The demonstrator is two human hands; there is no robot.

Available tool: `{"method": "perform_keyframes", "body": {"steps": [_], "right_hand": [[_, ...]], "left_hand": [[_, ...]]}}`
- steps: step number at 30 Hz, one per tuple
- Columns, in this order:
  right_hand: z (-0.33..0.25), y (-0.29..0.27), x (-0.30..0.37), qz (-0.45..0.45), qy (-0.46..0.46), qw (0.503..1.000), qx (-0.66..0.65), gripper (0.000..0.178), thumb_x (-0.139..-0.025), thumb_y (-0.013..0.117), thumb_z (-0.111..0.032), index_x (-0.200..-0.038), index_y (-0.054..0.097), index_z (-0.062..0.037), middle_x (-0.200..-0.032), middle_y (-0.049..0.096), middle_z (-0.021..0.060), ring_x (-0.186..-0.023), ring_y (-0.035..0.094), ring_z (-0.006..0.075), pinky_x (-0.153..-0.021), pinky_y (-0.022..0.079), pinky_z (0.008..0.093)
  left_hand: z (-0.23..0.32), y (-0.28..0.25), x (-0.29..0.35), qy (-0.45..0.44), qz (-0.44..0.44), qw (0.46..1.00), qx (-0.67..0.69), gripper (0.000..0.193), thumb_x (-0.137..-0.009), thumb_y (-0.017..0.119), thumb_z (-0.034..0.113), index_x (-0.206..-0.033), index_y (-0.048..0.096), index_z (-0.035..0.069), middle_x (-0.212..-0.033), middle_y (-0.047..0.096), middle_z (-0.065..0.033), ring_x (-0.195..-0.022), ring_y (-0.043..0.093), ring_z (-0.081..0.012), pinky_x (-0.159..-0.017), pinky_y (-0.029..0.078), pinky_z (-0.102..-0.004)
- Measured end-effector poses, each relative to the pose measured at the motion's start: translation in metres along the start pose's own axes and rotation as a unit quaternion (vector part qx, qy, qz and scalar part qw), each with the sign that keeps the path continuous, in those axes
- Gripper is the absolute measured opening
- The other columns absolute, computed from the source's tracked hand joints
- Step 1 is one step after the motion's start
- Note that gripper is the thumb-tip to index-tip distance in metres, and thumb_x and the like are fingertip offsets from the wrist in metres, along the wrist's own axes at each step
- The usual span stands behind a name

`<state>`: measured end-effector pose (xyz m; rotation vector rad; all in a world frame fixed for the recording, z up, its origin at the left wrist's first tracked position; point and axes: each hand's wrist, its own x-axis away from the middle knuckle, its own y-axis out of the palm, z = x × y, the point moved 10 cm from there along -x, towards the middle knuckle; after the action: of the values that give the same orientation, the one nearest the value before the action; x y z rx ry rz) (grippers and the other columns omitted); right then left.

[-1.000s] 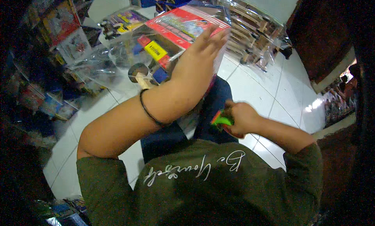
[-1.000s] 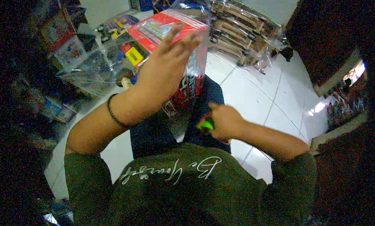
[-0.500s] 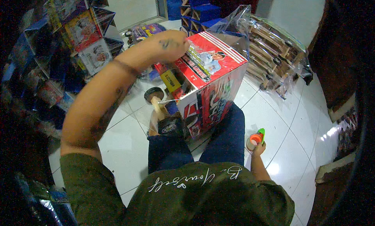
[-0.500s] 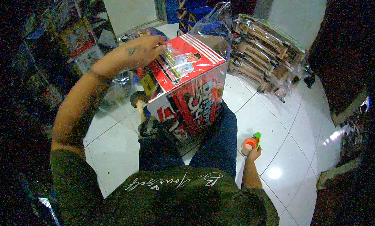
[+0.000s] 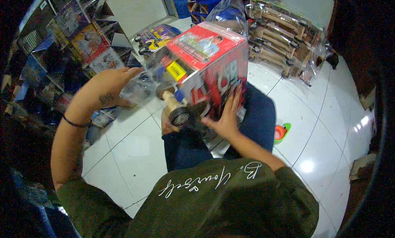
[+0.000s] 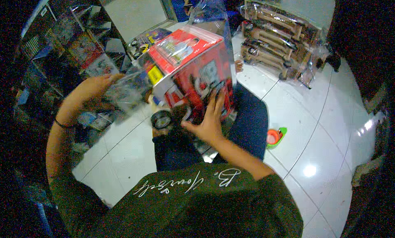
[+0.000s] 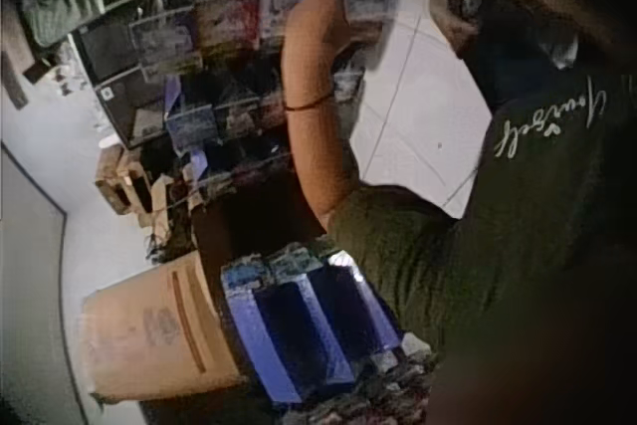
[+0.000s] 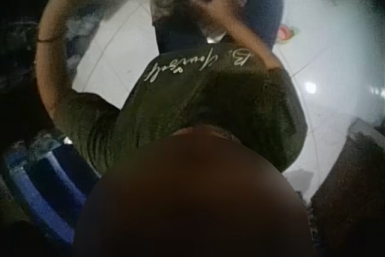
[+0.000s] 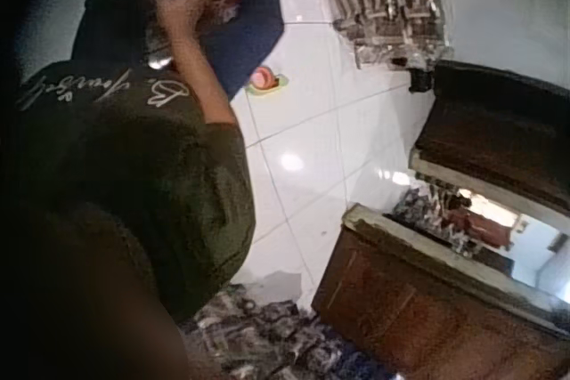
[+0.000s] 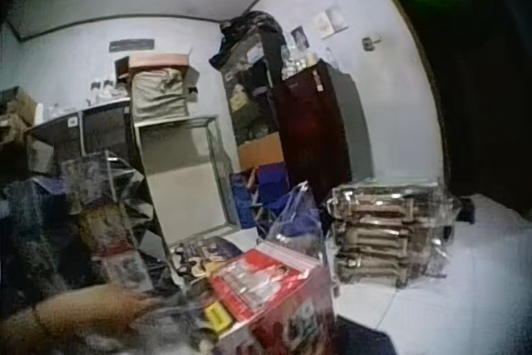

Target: The person sits on the floor and wraps several boxed toy cars in clear plastic bags. They use a handheld tape dispenser to seal the bags, then place the wrapped items into a stack.

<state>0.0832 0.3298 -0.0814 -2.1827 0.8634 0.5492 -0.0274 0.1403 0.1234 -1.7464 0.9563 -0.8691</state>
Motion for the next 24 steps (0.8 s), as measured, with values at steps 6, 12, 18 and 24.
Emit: {"method": "perform_keyframes", "body": {"steps": [6,12,18,24], "right_hand": [[0.071,-0.003,-0.064,-0.021,0.048,0.987,-0.153,0.11,-0.073,0.073,-0.048,-0.149,0.005,-0.005,-0.151,0.004,0.0306,-0.141,0.01,0.0398,-0.114,0.013,0.0474],[0.172,0.101,0.16,-0.302,0.482,0.814,-0.118,0.147,-0.051,0.084,-0.058,-0.143,-0.014,0.0008,-0.146,0.016,0.0329,-0.134,0.023,0.0459,-0.107,0.028,0.0517],[0.149,0.079,0.181,-0.249,0.545,0.661,-0.451,0.046,-0.085,0.065,-0.024,-0.121,0.049,-0.0019,-0.104,0.063,0.0109,-0.085,0.064,0.0295,-0.07,0.055,0.0457],[0.186,-0.191,0.053,0.193,0.381,0.877,-0.222,0.034,-0.091,0.051,-0.014,-0.123,0.046,-0.0031,-0.083,0.054,0.0019,-0.073,0.048,0.0094,-0.065,0.041,0.0234]], "left_hand": [[0.01,-0.029,-0.018,0.021,0.114,0.992,-0.056,0.027,-0.088,0.054,0.027,-0.078,0.061,0.003,-0.069,0.061,-0.0192,-0.066,0.063,-0.0354,-0.061,0.049,-0.046],[0.017,-0.08,-0.158,0.086,0.054,0.987,0.125,0.038,-0.092,0.046,0.028,-0.069,0.057,-0.001,-0.057,0.057,-0.012,-0.053,0.06,-0.0202,-0.049,0.047,-0.0375],[-0.082,-0.081,-0.228,-0.013,0.119,0.947,0.298,0.036,-0.089,0.05,0.027,-0.062,0.056,0.004,-0.051,0.05,-0.0057,-0.043,0.052,-0.0161,-0.045,0.048,-0.0358],[-0.184,-0.018,-0.11,-0.199,0.279,0.794,0.503,0.033,-0.088,0.052,0.029,-0.061,0.048,0.012,-0.055,0.042,0.0022,-0.047,0.045,-0.0116,-0.048,0.035,-0.0279]]}}
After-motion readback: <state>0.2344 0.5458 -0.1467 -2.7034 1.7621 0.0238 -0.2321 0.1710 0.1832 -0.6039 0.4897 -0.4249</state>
